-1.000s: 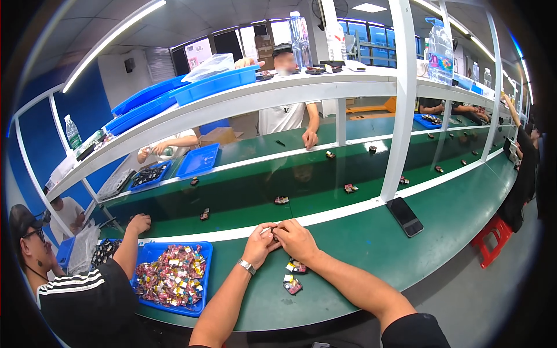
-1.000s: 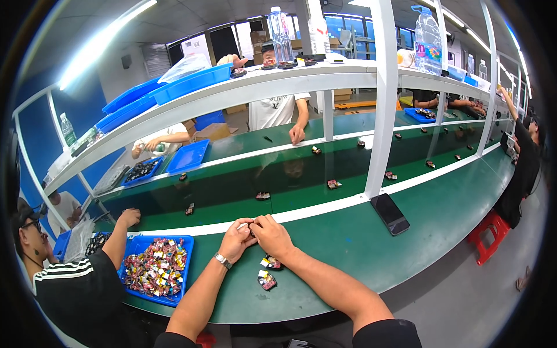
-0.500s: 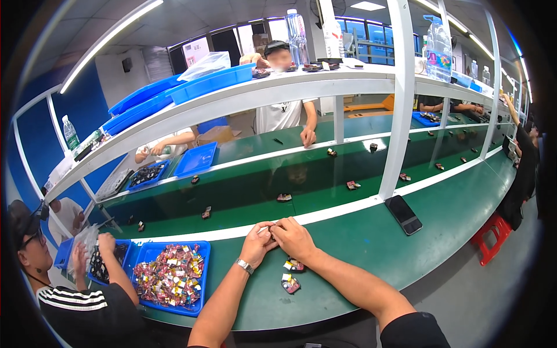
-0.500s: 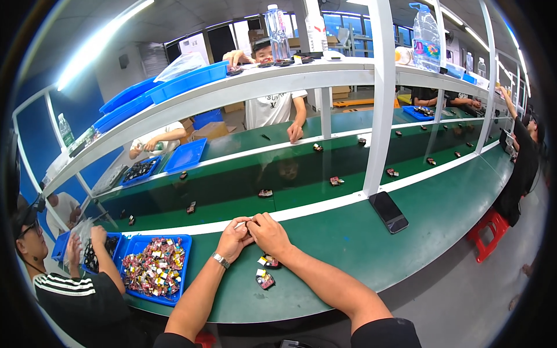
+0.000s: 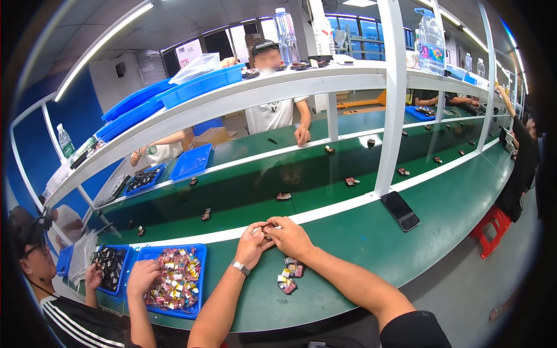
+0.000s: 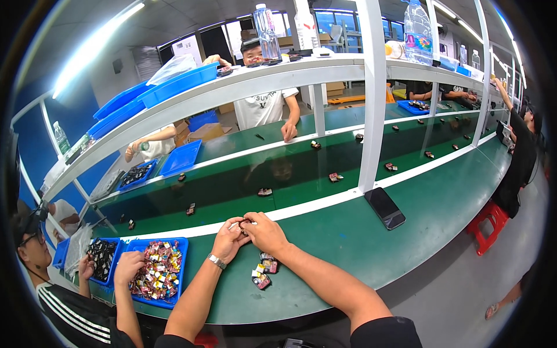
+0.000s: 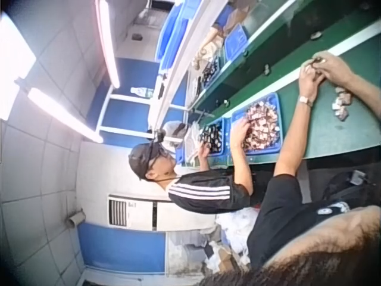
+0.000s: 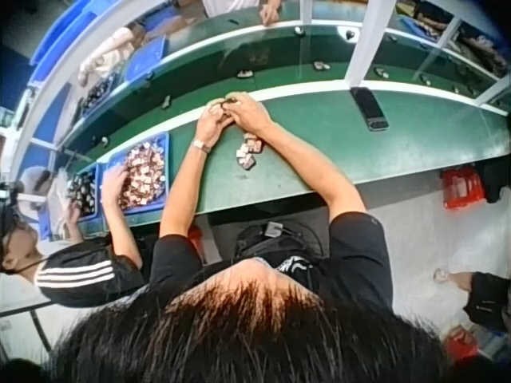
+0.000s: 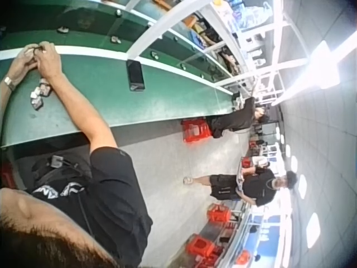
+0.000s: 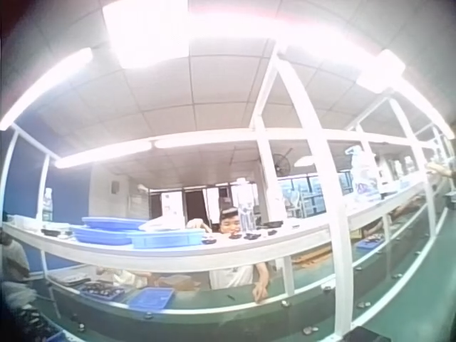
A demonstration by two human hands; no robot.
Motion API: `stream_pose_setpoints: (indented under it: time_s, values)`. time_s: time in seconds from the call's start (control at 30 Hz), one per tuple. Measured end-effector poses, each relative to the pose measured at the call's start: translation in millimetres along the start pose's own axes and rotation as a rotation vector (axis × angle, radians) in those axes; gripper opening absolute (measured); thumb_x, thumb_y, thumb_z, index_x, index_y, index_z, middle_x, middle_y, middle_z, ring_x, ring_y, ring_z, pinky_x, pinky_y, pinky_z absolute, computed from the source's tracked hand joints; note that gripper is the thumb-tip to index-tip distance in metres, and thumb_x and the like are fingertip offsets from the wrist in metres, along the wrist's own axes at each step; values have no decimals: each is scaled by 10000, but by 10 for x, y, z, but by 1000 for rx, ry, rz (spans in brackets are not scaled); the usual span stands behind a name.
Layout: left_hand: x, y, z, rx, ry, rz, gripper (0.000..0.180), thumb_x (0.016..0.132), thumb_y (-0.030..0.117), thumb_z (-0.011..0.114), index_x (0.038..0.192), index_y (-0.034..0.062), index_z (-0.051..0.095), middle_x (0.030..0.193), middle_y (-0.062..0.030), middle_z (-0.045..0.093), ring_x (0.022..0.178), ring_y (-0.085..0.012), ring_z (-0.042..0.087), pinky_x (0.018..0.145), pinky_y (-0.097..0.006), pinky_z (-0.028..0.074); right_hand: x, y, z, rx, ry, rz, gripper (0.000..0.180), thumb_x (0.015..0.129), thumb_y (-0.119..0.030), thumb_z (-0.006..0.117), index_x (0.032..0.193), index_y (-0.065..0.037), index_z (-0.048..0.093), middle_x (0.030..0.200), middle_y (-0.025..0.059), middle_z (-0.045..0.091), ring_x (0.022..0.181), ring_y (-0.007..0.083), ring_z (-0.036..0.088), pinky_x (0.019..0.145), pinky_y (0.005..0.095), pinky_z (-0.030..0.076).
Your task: Assembling small plastic components at a factory workbench.
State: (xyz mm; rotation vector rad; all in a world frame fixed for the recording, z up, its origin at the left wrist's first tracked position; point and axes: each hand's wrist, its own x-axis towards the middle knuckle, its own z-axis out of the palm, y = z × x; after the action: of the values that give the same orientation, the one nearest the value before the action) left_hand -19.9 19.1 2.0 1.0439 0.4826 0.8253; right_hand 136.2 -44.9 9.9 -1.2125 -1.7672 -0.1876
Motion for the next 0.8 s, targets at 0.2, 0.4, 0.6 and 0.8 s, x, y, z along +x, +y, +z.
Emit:
stream_pose_setpoints:
  time_s: [0.2, 0.4, 0.6, 0.8]
  values:
    - [2, -11, -62, -16, -53, 20, 259, 979, 58, 471, 1237, 44, 465, 1239, -135, 577, 1117, -231, 588, 969, -410, 510, 40, -67, -17, 0, -25, 10, 164, 778, -130, 692, 922, -55, 676, 1107, 67, 595, 975, 248, 585, 765, 357, 543]
    - [10, 26, 0, -58, -13, -22, 319, 976, 70, 490, 1287, 40, 427, 1297, -150, 541, 1147, -246, 575, 961, -411, 512, 88, 100, 86, 19, -18, 13, 208, 741, -158, 719, 913, -48, 681, 1092, 101, 610, 1020, 272, 568, 822, 369, 525]
    - [103, -119, 53, 107, 232, 179, 275, 976, 69, 473, 1249, 43, 454, 1336, -167, 510, 1109, -268, 598, 921, -438, 537, 432, 817, 175, -44, -232, 314, 324, 731, -236, 735, 987, -41, 690, 1024, 155, 674, 948, 348, 629, 858, 427, 505]
    - [60, -66, 36, 154, 242, 183, 218, 968, 49, 475, 1181, 4, 486, 1226, -169, 578, 1016, -236, 634, 835, -369, 576, 657, 1043, 2, -342, -159, 391, 592, 750, -337, 745, 1247, -64, 575, 1171, 120, 579, 1115, 318, 508, 971, 418, 432]
